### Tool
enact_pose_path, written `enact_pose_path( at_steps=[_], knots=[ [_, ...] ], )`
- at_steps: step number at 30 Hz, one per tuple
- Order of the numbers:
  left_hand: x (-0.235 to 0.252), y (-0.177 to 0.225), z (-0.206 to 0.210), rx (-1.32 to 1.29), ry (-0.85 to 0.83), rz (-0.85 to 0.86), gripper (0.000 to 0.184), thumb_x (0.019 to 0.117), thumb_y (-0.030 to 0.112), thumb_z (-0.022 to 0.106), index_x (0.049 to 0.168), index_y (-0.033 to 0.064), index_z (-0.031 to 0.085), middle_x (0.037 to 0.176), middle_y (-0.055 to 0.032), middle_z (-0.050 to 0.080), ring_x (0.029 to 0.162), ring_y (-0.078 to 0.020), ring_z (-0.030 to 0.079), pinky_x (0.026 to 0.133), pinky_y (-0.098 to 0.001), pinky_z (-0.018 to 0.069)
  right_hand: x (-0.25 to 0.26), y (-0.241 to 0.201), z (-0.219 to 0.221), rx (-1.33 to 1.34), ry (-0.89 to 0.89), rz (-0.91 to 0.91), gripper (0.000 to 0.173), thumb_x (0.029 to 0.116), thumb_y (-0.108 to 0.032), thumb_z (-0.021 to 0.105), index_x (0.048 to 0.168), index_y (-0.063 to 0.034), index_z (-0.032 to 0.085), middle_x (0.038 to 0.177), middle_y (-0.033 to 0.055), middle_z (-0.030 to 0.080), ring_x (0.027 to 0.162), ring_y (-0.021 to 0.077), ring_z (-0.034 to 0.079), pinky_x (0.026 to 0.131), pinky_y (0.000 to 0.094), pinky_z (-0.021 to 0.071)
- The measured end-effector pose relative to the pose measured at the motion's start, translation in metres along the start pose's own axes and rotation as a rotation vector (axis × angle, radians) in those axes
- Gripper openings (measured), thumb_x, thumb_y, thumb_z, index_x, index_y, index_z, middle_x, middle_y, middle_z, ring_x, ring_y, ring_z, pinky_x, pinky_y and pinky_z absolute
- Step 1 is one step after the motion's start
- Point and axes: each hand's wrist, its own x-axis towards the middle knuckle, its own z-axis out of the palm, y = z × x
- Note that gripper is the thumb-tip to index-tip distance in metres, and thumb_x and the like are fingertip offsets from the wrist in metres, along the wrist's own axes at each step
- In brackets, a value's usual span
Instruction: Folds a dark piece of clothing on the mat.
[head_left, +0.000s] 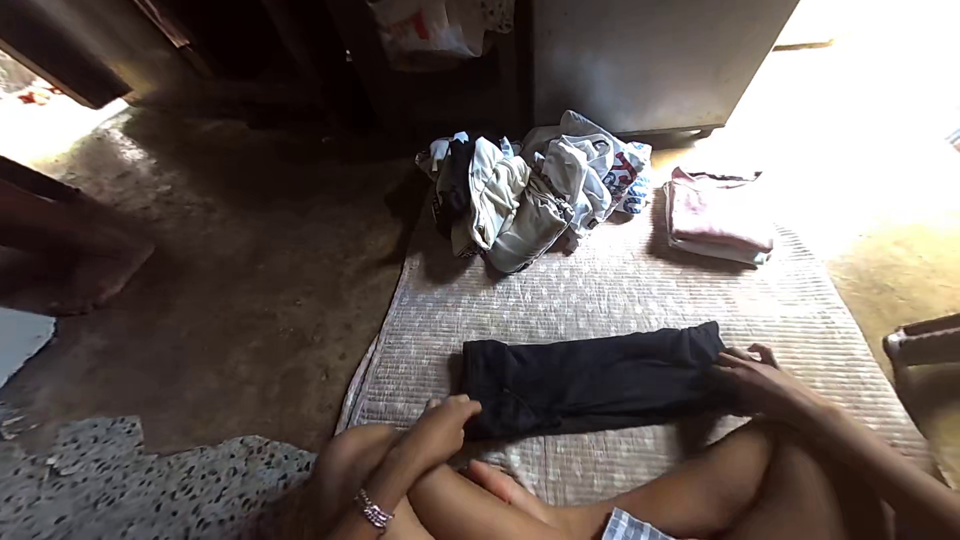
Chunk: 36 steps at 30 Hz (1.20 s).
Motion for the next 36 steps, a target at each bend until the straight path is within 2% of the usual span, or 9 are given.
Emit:
enact_pose_path(
  at_steps=[4, 7, 10, 13, 19, 24, 28, 32, 36],
  knots=[
    [0.007, 0.004, 0.000, -0.122, 0.065, -0.048, 0.031, 0.0963, -0.005, 0.052, 0.124, -0.0036, 0.065, 0.126, -0.0251, 0.063, 0.123, -0.0388, 0.058, 0.106, -0.0537, 0.0443, 0.001, 0.012, -0.009, 0.200, -0.127, 0.088, 0.028, 0.0830, -0.006, 0.078, 0.110, -0.0032, 0.075, 0.121, 0.0228, 0.067, 0.124, 0.0475, 0.055, 0.100, 0.0764, 0.0312],
    [0.023, 0.014, -0.022, -0.462, 0.450, -0.189, 0.037, 0.1037, 0.008, 0.051, 0.137, -0.0088, 0.051, 0.132, -0.0292, 0.059, 0.122, -0.0382, 0.060, 0.105, -0.0496, 0.0477, 0.011, 0.019, -0.019, 0.449, 0.216, 0.171, 0.020, 0.0933, -0.003, 0.063, 0.107, 0.0103, 0.069, 0.112, 0.0323, 0.065, 0.112, 0.0508, 0.060, 0.095, 0.0725, 0.0407],
    [0.053, 0.019, -0.034, -0.598, 0.587, -0.412, 0.061, 0.1051, 0.030, 0.059, 0.147, -0.0093, 0.037, 0.133, -0.0331, 0.057, 0.125, -0.0420, 0.057, 0.106, -0.0532, 0.0438, 0.038, 0.003, -0.023, 0.580, 0.307, 0.617, 0.046, 0.1079, -0.024, 0.049, 0.136, 0.0128, 0.050, 0.135, 0.0376, 0.053, 0.128, 0.0492, 0.053, 0.106, 0.0610, 0.0420],
    [0.077, 0.015, -0.026, -0.540, 0.650, -0.502, 0.047, 0.1032, 0.026, 0.061, 0.133, -0.0091, 0.053, 0.125, -0.0300, 0.062, 0.120, -0.0401, 0.061, 0.103, -0.0539, 0.0460, 0.059, -0.011, -0.005, 0.560, 0.187, 0.816, 0.067, 0.1088, -0.043, 0.044, 0.147, 0.0112, 0.039, 0.146, 0.0360, 0.046, 0.138, 0.0477, 0.047, 0.111, 0.0602, 0.0395],
    [0.063, 0.009, -0.019, -0.709, 0.739, -0.520, 0.037, 0.1019, 0.019, 0.064, 0.123, -0.0101, 0.060, 0.120, -0.0282, 0.064, 0.113, -0.0367, 0.062, 0.099, -0.0507, 0.0458, 0.059, -0.008, 0.003, 0.616, 0.098, 0.717, 0.053, 0.1122, -0.032, 0.039, 0.142, 0.0114, 0.045, 0.138, 0.0352, 0.054, 0.133, 0.0459, 0.052, 0.110, 0.0587, 0.0392],
    [0.054, -0.005, -0.035, -0.752, 0.971, -0.363, 0.027, 0.0902, 0.011, 0.076, 0.107, -0.0073, 0.066, 0.094, -0.0183, 0.067, 0.079, -0.0232, 0.062, 0.079, -0.0427, 0.0521, 0.041, 0.003, -0.014, 0.702, 0.416, 0.784, 0.045, 0.1107, -0.026, 0.046, 0.133, 0.0122, 0.054, 0.131, 0.0367, 0.057, 0.129, 0.0476, 0.054, 0.109, 0.0603, 0.0378],
    [0.079, -0.005, -0.054, -0.747, 1.144, -0.250, 0.022, 0.0903, 0.007, 0.076, 0.102, -0.0084, 0.064, 0.089, -0.0167, 0.068, 0.076, -0.0200, 0.064, 0.076, -0.0393, 0.0531, 0.046, 0.011, -0.011, 0.615, 0.622, 0.729, 0.045, 0.1082, -0.023, 0.050, 0.129, 0.0168, 0.054, 0.131, 0.0385, 0.056, 0.129, 0.0488, 0.053, 0.111, 0.0564, 0.0381],
    [0.105, -0.010, -0.056, -0.768, 0.985, -0.308, 0.030, 0.0985, 0.011, 0.066, 0.117, -0.0119, 0.061, 0.108, -0.0249, 0.068, 0.095, -0.0300, 0.068, 0.090, -0.0454, 0.0527, 0.046, 0.019, -0.002, 0.690, 0.577, 0.767, 0.060, 0.1031, -0.029, 0.061, 0.137, 0.0176, 0.045, 0.141, 0.0426, 0.043, 0.133, 0.0523, 0.046, 0.112, 0.0574, 0.0374],
    [0.092, -0.004, -0.030, -0.707, 0.730, -0.324, 0.032, 0.0994, 0.013, 0.063, 0.122, -0.0105, 0.062, 0.113, -0.0276, 0.067, 0.101, -0.0349, 0.067, 0.094, -0.0492, 0.0516, 0.031, 0.000, 0.001, 0.617, 0.472, 0.486, 0.039, 0.0952, -0.007, 0.070, 0.127, 0.0135, 0.058, 0.124, 0.0372, 0.059, 0.117, 0.0506, 0.058, 0.102, 0.0597, 0.0454]
  ],
)
